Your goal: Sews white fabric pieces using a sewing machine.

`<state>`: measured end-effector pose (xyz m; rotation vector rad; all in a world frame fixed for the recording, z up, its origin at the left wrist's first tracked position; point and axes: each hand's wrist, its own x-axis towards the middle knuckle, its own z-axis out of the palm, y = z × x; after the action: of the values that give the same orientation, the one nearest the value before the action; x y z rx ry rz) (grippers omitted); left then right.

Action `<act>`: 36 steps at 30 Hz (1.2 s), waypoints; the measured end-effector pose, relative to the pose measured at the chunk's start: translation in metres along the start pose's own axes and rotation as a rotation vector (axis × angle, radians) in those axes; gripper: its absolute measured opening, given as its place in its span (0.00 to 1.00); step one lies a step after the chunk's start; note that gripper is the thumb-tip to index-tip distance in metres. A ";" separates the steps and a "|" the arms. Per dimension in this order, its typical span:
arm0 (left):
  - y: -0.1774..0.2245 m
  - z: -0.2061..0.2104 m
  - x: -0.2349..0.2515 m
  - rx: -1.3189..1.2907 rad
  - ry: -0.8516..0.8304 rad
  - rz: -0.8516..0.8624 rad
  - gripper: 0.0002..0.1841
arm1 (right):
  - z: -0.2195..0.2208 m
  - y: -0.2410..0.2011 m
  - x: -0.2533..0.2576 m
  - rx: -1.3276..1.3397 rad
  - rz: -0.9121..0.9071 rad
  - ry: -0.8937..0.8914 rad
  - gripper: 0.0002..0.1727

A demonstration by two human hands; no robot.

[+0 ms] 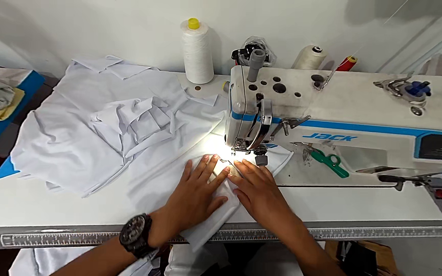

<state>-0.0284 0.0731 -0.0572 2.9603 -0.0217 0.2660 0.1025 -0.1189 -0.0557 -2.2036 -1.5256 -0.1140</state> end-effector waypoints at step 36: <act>-0.090 -0.010 0.080 -0.106 -0.116 0.502 0.34 | 0.007 -0.041 0.004 -0.179 0.389 -0.021 0.30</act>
<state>0.0515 0.1640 -0.0487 2.8110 -0.7722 0.1458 0.0653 -0.1010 -0.0475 -2.6068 -1.1044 -0.1071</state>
